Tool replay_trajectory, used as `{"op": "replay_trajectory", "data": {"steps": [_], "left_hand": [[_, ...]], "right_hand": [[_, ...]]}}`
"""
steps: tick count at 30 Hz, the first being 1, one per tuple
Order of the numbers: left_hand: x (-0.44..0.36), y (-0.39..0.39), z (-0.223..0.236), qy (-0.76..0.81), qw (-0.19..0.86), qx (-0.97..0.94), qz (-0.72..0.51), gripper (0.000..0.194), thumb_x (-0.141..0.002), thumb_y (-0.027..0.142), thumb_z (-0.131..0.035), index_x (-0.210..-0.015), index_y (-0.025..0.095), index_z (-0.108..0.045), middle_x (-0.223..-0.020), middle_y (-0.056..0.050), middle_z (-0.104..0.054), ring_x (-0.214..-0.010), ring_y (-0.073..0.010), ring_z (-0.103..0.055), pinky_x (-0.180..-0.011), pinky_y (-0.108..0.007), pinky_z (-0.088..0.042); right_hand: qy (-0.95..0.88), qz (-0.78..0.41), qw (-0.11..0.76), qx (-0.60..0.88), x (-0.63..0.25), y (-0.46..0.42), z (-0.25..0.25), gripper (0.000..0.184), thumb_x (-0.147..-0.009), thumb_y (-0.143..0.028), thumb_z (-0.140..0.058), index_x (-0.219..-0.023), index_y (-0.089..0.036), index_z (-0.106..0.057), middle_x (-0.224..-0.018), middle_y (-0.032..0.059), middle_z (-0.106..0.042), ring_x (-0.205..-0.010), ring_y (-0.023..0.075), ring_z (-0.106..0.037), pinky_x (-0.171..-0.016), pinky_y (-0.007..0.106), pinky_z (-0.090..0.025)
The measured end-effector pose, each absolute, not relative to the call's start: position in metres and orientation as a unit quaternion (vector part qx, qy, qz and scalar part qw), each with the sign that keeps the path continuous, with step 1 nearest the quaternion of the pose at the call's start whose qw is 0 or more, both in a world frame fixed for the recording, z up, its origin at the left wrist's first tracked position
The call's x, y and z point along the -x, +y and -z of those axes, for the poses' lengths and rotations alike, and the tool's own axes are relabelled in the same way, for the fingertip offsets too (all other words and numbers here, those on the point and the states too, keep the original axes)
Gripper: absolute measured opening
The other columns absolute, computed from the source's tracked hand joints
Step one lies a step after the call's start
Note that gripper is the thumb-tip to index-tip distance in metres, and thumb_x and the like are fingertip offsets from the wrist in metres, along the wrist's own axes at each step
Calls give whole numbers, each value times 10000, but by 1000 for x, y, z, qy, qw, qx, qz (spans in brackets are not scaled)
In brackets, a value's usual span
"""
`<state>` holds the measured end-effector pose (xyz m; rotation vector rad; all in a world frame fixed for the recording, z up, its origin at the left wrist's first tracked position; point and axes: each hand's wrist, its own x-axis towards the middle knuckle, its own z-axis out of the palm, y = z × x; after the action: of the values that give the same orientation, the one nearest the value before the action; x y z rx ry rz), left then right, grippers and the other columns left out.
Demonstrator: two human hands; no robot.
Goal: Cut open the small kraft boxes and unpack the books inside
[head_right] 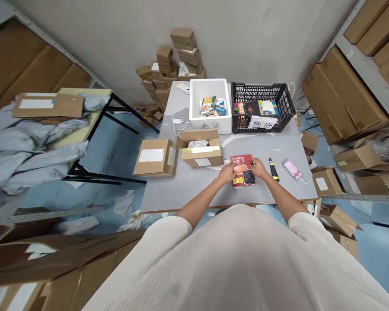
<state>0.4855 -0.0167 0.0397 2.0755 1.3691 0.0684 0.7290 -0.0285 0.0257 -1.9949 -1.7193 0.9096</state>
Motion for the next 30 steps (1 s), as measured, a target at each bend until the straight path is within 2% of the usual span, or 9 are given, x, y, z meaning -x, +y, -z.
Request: {"op": "replay_trajectory", "data": {"steps": [3, 8, 14, 17, 22, 25, 30], "left_hand": [[-495, -26, -11, 565, 371, -737, 9, 509, -968, 214, -630, -1476, 234, -627, -1491, -152, -690, -1354, -309, -689, -1122, -437, -547], [-503, -45, 25, 610, 398, -685, 13, 574, -867, 215, -703, -1438, 209, -641, -1428, -170, -713, -1314, -326, -716, -1057, -436, -584], [-521, -59, 34, 652, 405, -641, -7, 628, -833, 250, -722, -1455, 233, -638, -1534, -113, -643, -1339, -273, -674, -1105, -378, -552], [-536, -64, 34, 641, 422, -641, -32, 580, -829, 233, -700, -1407, 257, -669, -1509, -80, -642, -1290, -252, -674, -1092, -379, -567], [-560, -68, 35, 609, 446, -653, -56, 545, -817, 192, -683, -1356, 273, -712, -1451, -64, -668, -1266, -253, -676, -1133, -415, -564], [-566, -68, 35, 590, 461, -661, -56, 527, -838, 181, -674, -1358, 251, -714, -1493, -81, -659, -1318, -249, -671, -1165, -401, -554], [-562, -67, 38, 574, 473, -664, -68, 579, -820, 181, -722, -1398, 199, -703, -1559, -140, -641, -1446, -296, -624, -1239, -438, -514]], "right_hand": [[-511, -418, 219, 719, -743, -44, -10, 423, -858, -225, -649, -1251, -198, -804, -1318, 131, -795, -1140, 279, -758, -1120, 463, -582], [-405, -533, 257, 697, -754, -62, 16, 264, -825, -243, -765, -1082, -228, -822, -1233, 88, -850, -1256, 318, -755, -1150, 483, -570], [-383, -597, 243, 662, -767, -67, 39, 453, -814, -166, -673, -1252, -198, -786, -1261, 84, -853, -1232, 273, -771, -1112, 461, -597], [-346, -596, 246, 681, -779, -71, 42, 499, -800, -133, -624, -1276, -188, -765, -1267, 83, -850, -1166, 244, -794, -1064, 413, -621], [-298, -556, 228, 742, -803, -77, 39, 249, -792, -195, -688, -1013, -201, -802, -1028, 70, -867, -1058, 268, -811, -953, 380, -653], [-263, -540, 229, 766, -809, -79, 37, 109, -777, -217, -729, -874, -206, -777, -952, 88, -854, -977, 280, -811, -899, 378, -655], [-246, -531, 230, 777, -805, -77, 34, 86, -797, -283, -774, -825, -208, -741, -888, 93, -832, -903, 274, -799, -838, 367, -642]]}}
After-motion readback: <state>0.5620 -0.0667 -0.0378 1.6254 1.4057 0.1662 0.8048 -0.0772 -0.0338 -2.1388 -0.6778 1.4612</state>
